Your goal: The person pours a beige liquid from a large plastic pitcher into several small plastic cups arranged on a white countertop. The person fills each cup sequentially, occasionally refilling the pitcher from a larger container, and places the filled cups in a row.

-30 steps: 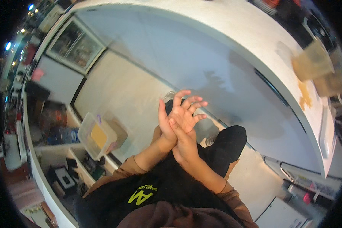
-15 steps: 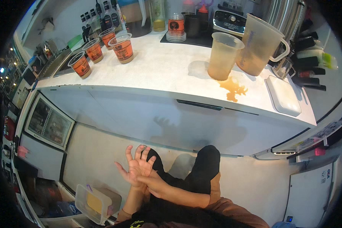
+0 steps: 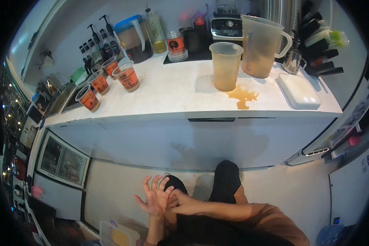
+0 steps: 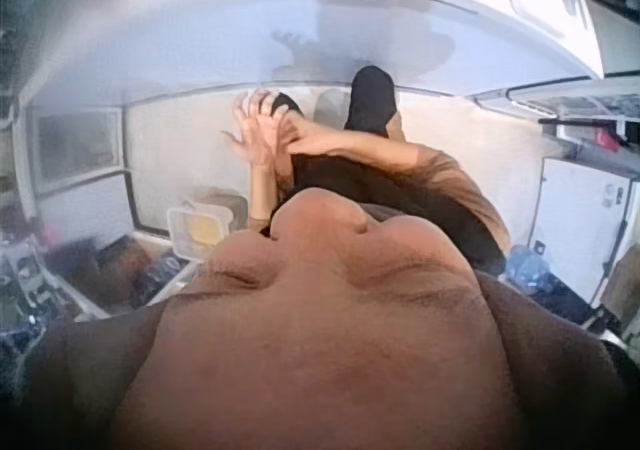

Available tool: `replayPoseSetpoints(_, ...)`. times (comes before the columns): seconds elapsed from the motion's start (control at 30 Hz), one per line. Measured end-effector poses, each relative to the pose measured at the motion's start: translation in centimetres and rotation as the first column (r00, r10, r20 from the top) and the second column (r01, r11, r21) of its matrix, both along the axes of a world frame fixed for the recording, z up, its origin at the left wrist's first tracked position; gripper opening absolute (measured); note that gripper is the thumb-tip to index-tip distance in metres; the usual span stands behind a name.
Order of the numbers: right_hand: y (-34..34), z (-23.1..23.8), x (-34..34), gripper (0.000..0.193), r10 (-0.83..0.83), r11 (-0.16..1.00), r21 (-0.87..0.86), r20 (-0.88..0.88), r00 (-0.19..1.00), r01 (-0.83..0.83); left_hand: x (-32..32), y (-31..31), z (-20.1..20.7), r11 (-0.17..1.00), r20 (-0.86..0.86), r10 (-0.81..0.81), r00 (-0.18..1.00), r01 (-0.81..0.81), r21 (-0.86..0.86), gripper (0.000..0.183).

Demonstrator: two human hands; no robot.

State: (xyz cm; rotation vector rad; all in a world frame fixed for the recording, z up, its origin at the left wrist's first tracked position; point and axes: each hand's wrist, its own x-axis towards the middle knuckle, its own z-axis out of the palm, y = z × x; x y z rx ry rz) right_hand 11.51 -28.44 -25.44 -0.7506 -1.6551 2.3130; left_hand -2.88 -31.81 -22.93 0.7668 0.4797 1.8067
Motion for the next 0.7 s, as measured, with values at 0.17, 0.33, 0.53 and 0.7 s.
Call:
replayPoseSetpoints(0.17, 10.0, 13.7, 11.9, 0.041, -0.288, 0.596, 0.778, -0.027, 0.957, 0.201, -4.6, -3.5, -4.8, 0.9, -0.993, -0.007, 0.12, -0.431, -0.058, 0.064)
replayPoseSetpoints(0.33, 20.7, 27.8, 23.3, 0.03, -0.559, -0.166, 0.574, -0.724, 0.404, 0.802, -4.4, -12.2, -9.4, 0.776, -0.847, -0.289, -0.446, -0.628, 0.066, 0.062)
replayPoseSetpoints(0.53, 31.7, 32.4, 31.1, 0.06, -0.916, -0.107, 0.596, -0.371, 0.155, 0.796, -2.7, -13.2, -15.1, 0.521, -0.814, -0.399, -0.422, -0.835, 0.177, 0.059)
replayPoseSetpoints(0.7, 35.1, 30.7, 30.4, 0.045, -0.866, 0.113, 0.543, -0.357, 0.35, 0.832, -5.8, -9.1, -15.8, 0.454, -0.776, -0.348, -0.527, -0.818, 0.352, 0.047)
